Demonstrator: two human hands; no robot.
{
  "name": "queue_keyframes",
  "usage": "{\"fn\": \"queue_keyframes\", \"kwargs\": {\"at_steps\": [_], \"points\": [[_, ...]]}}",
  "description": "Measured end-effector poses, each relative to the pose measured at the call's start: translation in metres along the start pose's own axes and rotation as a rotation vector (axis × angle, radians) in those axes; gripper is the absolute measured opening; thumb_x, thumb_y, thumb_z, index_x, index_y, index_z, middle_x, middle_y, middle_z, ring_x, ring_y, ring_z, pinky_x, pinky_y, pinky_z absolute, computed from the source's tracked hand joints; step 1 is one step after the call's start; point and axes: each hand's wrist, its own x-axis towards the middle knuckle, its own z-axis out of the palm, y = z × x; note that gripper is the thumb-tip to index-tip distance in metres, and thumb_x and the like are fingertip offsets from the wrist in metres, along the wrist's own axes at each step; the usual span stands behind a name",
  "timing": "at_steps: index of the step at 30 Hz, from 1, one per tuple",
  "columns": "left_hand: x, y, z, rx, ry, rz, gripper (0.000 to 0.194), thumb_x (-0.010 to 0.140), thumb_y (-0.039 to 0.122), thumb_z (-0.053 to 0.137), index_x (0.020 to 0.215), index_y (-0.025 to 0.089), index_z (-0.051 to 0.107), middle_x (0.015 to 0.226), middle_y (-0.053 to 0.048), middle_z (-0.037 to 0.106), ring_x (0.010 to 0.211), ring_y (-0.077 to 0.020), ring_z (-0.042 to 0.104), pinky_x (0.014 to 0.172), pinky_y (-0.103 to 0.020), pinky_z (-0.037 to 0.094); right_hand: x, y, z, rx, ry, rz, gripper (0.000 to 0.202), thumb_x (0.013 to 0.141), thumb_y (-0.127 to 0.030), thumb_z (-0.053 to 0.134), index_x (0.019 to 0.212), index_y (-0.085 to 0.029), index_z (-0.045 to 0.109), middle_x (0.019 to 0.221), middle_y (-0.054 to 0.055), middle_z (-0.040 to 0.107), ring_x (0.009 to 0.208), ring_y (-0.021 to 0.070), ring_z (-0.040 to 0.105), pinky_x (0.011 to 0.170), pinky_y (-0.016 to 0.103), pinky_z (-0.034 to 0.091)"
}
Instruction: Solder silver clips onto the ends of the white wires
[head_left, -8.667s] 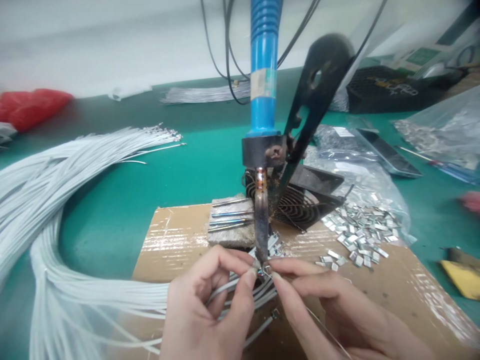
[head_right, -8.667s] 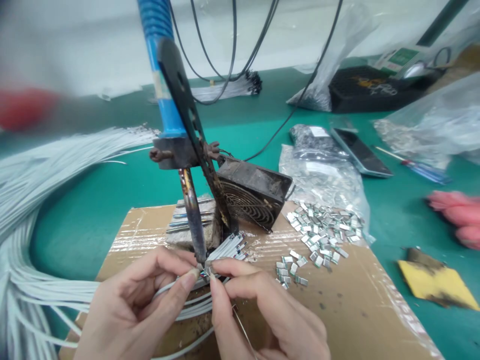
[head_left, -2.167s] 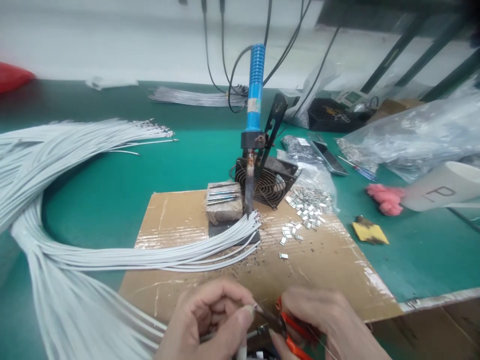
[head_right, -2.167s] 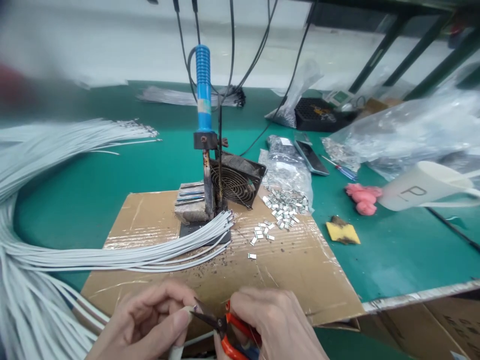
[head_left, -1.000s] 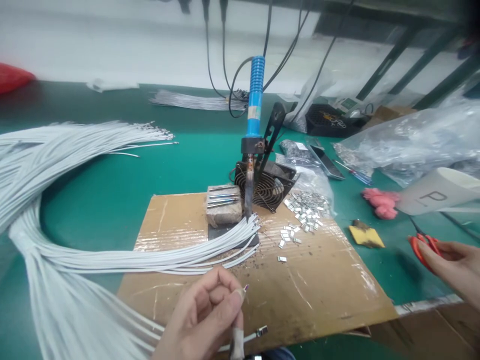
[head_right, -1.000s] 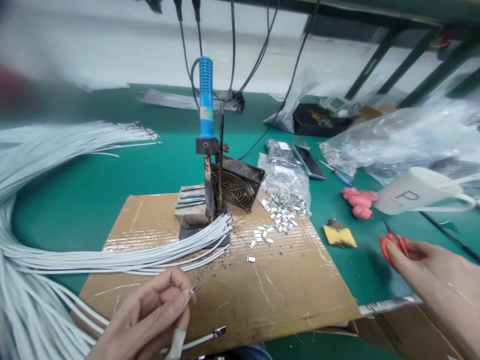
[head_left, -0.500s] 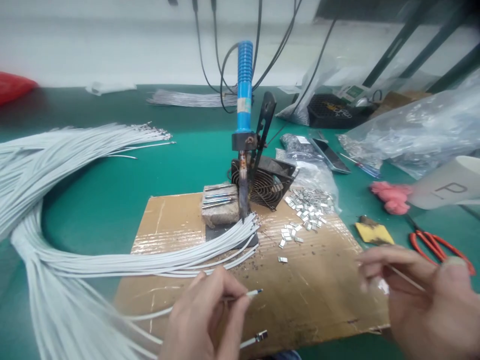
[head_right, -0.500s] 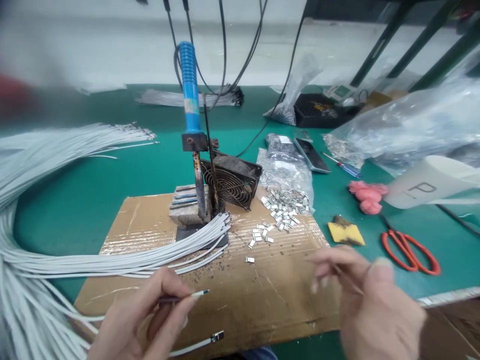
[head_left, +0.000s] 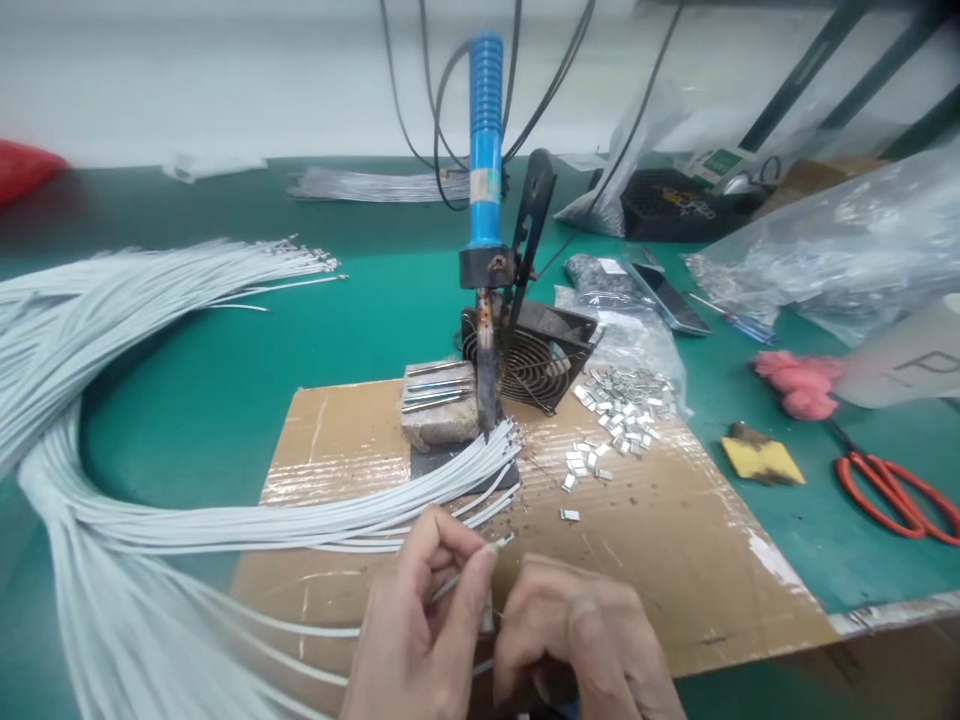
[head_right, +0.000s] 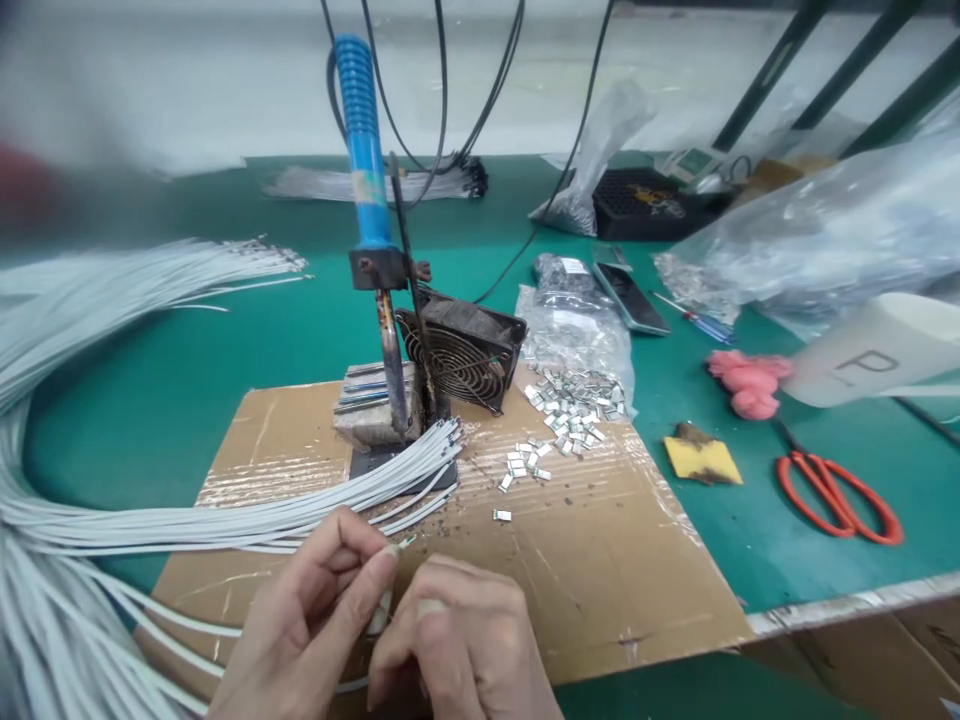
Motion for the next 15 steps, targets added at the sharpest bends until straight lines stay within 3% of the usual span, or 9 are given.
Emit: {"fn": "queue_keyframes", "kwargs": {"at_steps": [2,4,6,8,10,15], "points": [[0.000,0.000,0.000,0.001,0.009,-0.006,0.050,0.085,0.069,0.081,0.079,0.022,0.064,0.067,0.006,0.057,0.063,-0.0135,0.050,0.059,-0.023,0.040,-0.001,0.002,-0.003,0.027,0.009,-0.001,0.083,0.116,-0.061,0.029,0.068,-0.019,0.083,0.063,0.006,0.070,0.058,0.0135,0.060,0.055,0.024,0.045],[0.002,0.001,-0.001,-0.010,0.019,-0.015,0.053,0.084,0.072,0.081,0.078,0.022,0.064,0.066,0.007,0.056,0.062,-0.0129,0.049,0.059,-0.022,0.040,-0.002,0.004,-0.006,0.051,0.102,0.023,0.082,0.117,-0.058,0.029,0.069,-0.021,0.084,0.061,0.005,0.069,0.056,0.0133,0.061,0.054,0.024,0.047],[0.004,0.003,-0.002,-0.029,0.022,-0.026,0.057,0.081,0.075,0.081,0.076,0.021,0.063,0.064,0.007,0.055,0.061,-0.0120,0.049,0.059,-0.021,0.040,-0.002,0.004,-0.008,0.054,0.263,0.088,0.061,0.116,-0.048,0.045,0.075,-0.024,0.085,0.064,0.001,0.068,0.054,0.0109,0.059,0.053,0.021,0.047],[0.004,0.006,-0.003,-0.047,0.015,-0.040,0.059,0.078,0.076,0.082,0.073,0.021,0.063,0.062,0.007,0.055,0.059,-0.0115,0.049,0.059,-0.021,0.040,0.000,0.004,-0.006,0.042,0.391,0.174,0.028,0.107,-0.035,0.067,0.088,-0.029,0.087,0.071,-0.002,0.067,0.056,0.0093,0.058,0.053,0.019,0.045],[0.004,0.007,-0.003,-0.076,0.004,-0.063,0.059,0.076,0.075,0.084,0.072,0.021,0.063,0.061,0.007,0.055,0.058,-0.0108,0.048,0.058,-0.020,0.039,0.005,0.002,0.000,0.058,0.433,0.243,0.012,0.097,-0.030,0.079,0.095,-0.035,0.090,0.075,-0.002,0.068,0.057,0.0093,0.056,0.053,0.018,0.045],[0.002,0.009,-0.003,-0.130,-0.007,-0.101,0.059,0.075,0.072,0.088,0.069,0.020,0.063,0.060,0.007,0.056,0.058,-0.0100,0.047,0.058,-0.019,0.037,0.016,-0.008,0.012,0.138,0.444,0.331,0.011,0.087,-0.032,0.082,0.084,-0.036,0.092,0.071,-0.002,0.069,0.056,0.0096,0.054,0.049,0.018,0.042]]}}
